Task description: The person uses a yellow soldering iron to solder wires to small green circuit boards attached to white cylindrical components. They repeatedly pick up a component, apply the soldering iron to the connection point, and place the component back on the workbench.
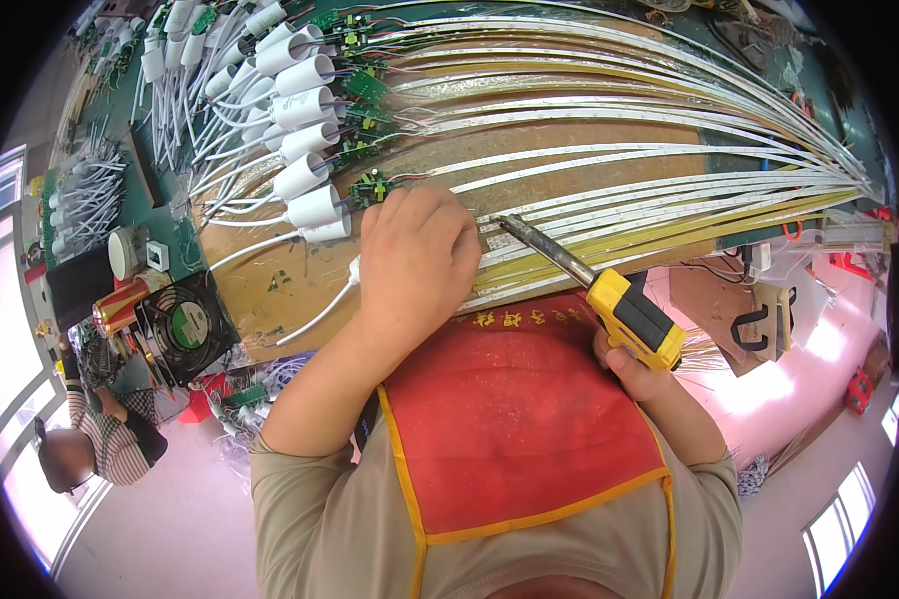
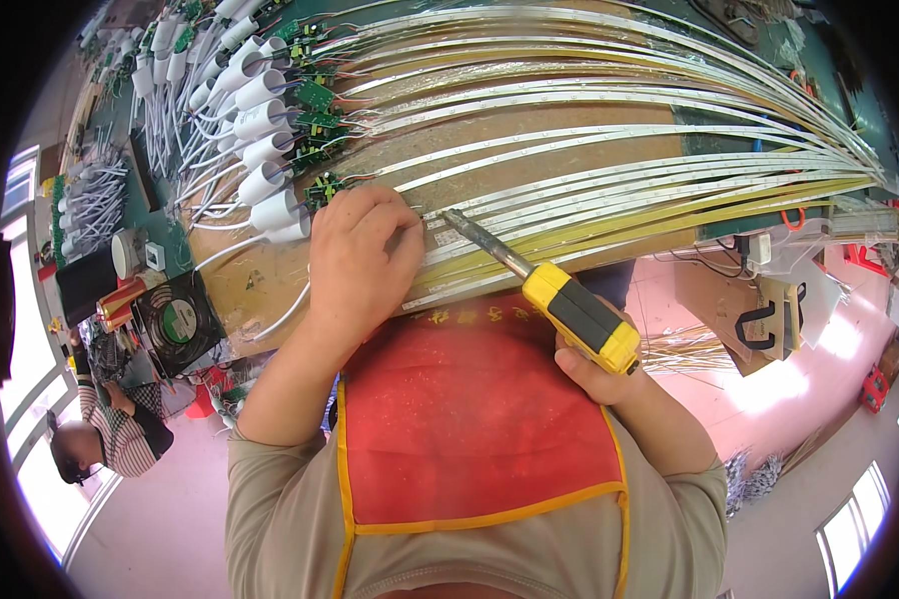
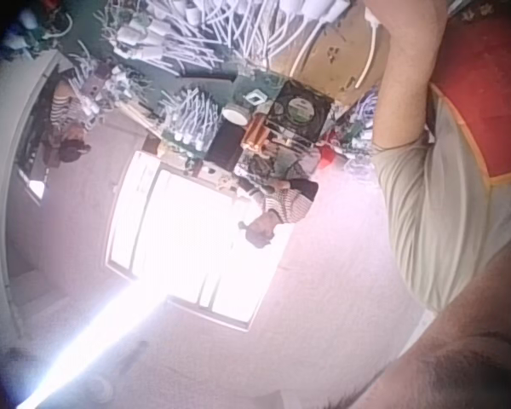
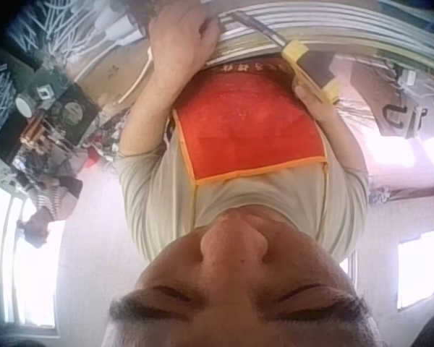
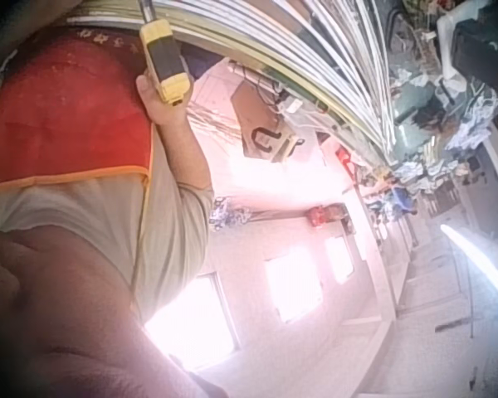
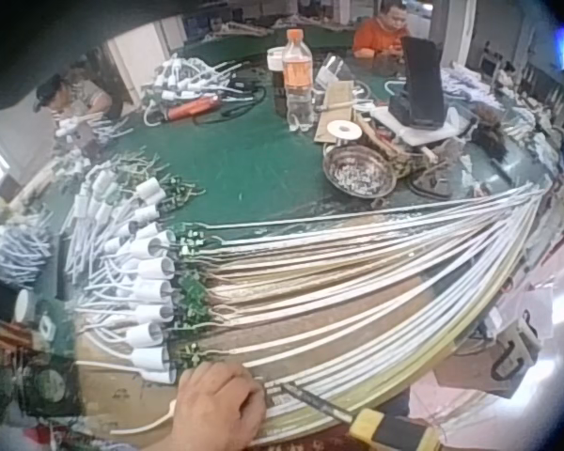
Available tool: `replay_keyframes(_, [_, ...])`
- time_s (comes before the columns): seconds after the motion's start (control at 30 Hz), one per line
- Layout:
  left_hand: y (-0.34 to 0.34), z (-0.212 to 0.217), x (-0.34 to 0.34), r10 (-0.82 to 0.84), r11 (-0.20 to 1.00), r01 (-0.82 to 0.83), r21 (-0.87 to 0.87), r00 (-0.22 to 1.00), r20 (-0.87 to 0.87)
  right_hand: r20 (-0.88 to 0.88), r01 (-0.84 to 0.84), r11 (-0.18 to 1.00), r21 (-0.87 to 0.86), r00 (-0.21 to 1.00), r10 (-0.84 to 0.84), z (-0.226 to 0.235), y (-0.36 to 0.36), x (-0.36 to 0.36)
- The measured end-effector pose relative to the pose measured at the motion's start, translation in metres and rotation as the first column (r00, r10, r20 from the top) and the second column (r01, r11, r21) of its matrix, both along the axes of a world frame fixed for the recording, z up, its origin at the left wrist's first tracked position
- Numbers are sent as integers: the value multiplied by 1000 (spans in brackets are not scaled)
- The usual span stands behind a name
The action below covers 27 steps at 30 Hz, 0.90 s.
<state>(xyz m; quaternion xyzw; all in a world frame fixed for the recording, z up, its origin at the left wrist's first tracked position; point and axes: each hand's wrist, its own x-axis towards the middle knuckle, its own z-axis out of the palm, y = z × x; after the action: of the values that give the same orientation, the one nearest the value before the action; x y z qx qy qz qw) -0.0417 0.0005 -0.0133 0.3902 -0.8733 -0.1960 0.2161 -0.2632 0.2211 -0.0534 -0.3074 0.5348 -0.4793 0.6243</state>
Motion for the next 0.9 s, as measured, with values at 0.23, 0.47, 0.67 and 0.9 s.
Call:
replay_keyframes(0.23, [-1, 2, 0, -4, 1000, 4, 14, 1000, 10, 29, 15, 1000, 13, 999, -15, 2, -2, 0])
replay_keyframes(0.47, [0, 2, 0, -4, 1000, 4, 24, 1000, 17, 39, 25, 1000, 10, 999, -25, 3, -3, 1])
replay_keyframes(0.67, [1, 8, -1, 29, 997, -33, 67, 998, 51, 46, 22, 1000, 4, 999, -22, 2, -2, 1])
replay_keyframes(0.9, [0, 8, 2, 31, 994, -37, 104, 998, 59, 23, 1, 1000, -7, 1000, -1, 1, -2, -1])
